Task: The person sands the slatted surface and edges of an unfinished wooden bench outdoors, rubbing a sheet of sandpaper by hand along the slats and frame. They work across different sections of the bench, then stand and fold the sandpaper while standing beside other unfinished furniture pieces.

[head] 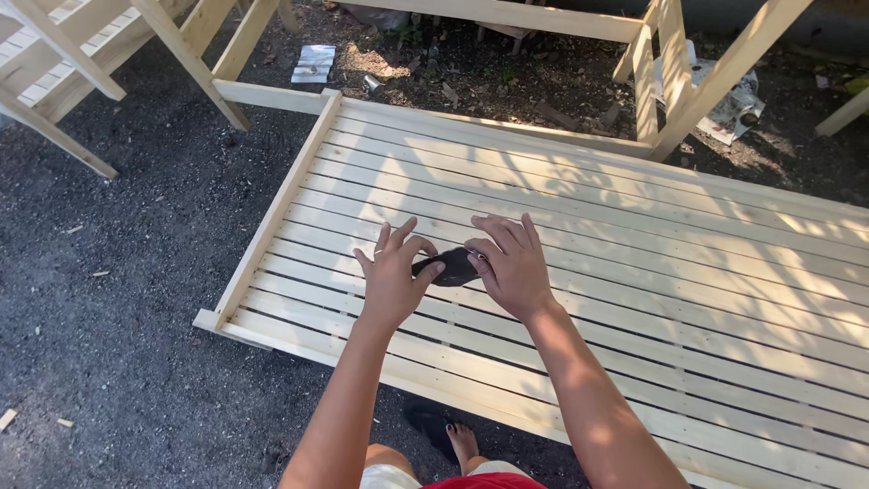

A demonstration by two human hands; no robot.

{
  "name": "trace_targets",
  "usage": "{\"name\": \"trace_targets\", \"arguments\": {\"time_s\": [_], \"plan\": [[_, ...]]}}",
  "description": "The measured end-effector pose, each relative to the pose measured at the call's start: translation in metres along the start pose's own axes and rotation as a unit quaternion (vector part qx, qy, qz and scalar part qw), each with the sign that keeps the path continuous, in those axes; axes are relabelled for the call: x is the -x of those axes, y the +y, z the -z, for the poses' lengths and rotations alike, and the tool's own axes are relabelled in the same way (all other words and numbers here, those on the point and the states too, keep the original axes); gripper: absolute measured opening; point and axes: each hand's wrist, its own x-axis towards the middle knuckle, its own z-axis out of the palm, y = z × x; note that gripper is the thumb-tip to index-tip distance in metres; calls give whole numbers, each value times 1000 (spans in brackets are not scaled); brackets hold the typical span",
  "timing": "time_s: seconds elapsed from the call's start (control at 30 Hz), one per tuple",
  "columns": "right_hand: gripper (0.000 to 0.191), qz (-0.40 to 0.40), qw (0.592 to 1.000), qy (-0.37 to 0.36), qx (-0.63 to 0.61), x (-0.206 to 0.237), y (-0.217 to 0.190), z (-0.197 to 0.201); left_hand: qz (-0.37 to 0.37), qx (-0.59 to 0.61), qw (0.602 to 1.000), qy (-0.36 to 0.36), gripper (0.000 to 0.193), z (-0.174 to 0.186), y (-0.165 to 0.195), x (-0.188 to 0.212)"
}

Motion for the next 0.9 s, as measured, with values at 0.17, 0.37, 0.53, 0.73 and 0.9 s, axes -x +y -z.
{"name": "trace_targets", "arguments": {"time_s": [0.17,0.37,0.53,0.73,0.9], "plan": [[23,-134,989,35,-59,-2,36,3,-37,65,994,-81,19,-18,5,-48],[32,-318,923,66,-206,-22,33,-26,-77,175,978,-81,16,-19,-14,-98],[46,-303,935,151,-103,-54,3,-52,-175,175,965,-89,16,2,-49,-137],[39,-303,944,132,12,-50,-29,-44,-223,216,945,-104,14,2,-53,-148],[27,-413,899,145,9,15,-41,-7,-244,260,914,-192,14,-40,-3,-117]]}}
